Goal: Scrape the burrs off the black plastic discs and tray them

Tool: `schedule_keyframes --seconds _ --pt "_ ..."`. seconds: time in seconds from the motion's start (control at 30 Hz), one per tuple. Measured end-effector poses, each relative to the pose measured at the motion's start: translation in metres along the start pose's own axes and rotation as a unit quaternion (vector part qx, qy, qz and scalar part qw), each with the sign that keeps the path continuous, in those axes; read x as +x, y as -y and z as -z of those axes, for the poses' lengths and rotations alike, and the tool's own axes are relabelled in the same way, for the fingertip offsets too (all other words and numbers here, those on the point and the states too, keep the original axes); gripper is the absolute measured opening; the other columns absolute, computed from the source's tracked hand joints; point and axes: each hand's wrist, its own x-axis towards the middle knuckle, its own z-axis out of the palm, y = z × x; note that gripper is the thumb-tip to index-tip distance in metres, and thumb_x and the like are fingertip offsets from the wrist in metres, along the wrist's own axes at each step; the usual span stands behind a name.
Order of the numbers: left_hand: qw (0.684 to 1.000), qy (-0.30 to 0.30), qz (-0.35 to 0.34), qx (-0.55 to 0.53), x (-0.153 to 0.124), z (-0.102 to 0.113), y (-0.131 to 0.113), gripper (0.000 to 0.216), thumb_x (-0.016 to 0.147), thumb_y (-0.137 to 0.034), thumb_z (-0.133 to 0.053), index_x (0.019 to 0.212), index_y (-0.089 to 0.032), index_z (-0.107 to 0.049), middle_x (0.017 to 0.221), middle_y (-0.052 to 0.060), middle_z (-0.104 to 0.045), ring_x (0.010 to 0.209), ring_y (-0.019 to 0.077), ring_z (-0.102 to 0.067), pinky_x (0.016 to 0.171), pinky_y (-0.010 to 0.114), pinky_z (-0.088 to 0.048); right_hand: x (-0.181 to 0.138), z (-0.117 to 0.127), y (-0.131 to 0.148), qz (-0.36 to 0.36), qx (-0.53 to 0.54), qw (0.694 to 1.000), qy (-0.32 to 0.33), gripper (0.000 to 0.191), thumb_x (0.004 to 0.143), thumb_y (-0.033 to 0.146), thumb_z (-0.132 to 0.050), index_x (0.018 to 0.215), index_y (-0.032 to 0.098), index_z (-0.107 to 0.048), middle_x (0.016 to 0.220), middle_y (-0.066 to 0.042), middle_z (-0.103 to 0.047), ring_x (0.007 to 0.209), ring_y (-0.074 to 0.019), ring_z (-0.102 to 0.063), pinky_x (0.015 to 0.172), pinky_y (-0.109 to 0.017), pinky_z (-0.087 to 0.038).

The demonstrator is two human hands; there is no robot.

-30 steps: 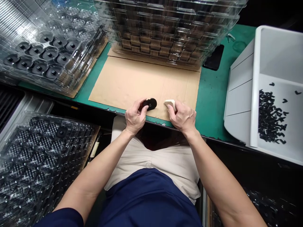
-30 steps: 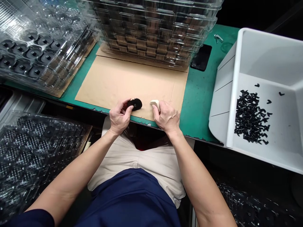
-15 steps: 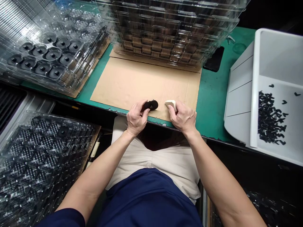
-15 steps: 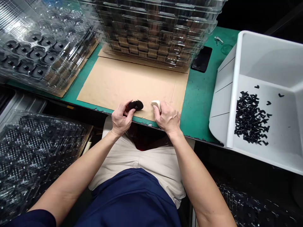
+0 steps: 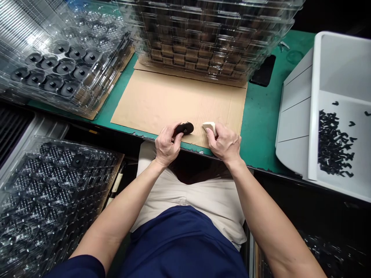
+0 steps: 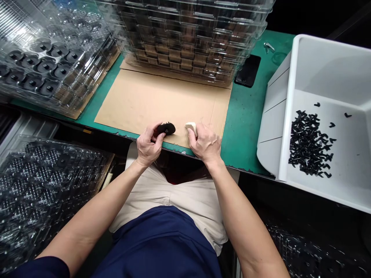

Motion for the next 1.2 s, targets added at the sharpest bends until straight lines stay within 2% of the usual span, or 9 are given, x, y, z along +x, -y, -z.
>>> schedule_keyframes --seconds 0.2,0.47,0.87,1.2 --pt "1.0 -0.02 -0.019 -0.002 -0.0005 -0.0011 0.0001 0.032 0.097 -0.026 -0.062 0.129 -0.02 -0.065 0.102 0.005 -0.074 0.074 0.0152 -0.065 0.074 0.028 -0.054 -0.0002 -0.001 -0.0011 0.001 0.01 1.0 -0.002 0.035 0.1 0.045 -0.053 0.076 0.02 -0.055 0.07 -0.001 -0.056 0.063 -0.0124 -0.043 0.058 -0.028 -0.019" --pt "1.0 -0.008 -0.01 0.024 -0.0011 -0.001 -0.0005 0.033 0.099 -0.03 -0.06 0.13 -0.021 -0.064 0.104 0.006 -0.074 0.075 0.0164 -0.066 0.076 0.03 -0.056 -0.0004 -0.001 -0.0013 0.002 0.017 1.0 -0.005 0.034 0.1 0.044 -0.054 0.076 0.02 -0.054 0.071 0.0 -0.057 0.063 -0.0124 -0.044 0.058 -0.028 -0.019" --pt "0.999 -0.02 -0.028 0.006 -0.0001 -0.0007 -0.0011 0.032 0.098 -0.027 -0.061 0.129 -0.02 -0.064 0.104 0.006 -0.074 0.076 0.0162 -0.066 0.075 0.03 -0.055 -0.0005 -0.0018 -0.0015 -0.001 0.015 1.0 -0.006 0.034 0.1 0.045 -0.055 0.077 0.02 -0.054 0.073 -0.001 -0.061 0.065 -0.0125 -0.047 0.058 -0.029 -0.018" --pt "1.0 -0.011 -0.018 0.018 -0.0002 -0.0006 -0.0006 0.032 0.099 -0.03 -0.059 0.13 -0.021 -0.063 0.104 0.006 -0.074 0.081 0.0178 -0.068 0.074 0.03 -0.055 0.0007 -0.0011 -0.0014 -0.001 0.026 1.0 -0.004 0.035 0.099 0.044 -0.054 0.075 0.02 -0.052 0.07 0.0 -0.057 0.063 -0.0121 -0.044 0.058 -0.029 -0.019"
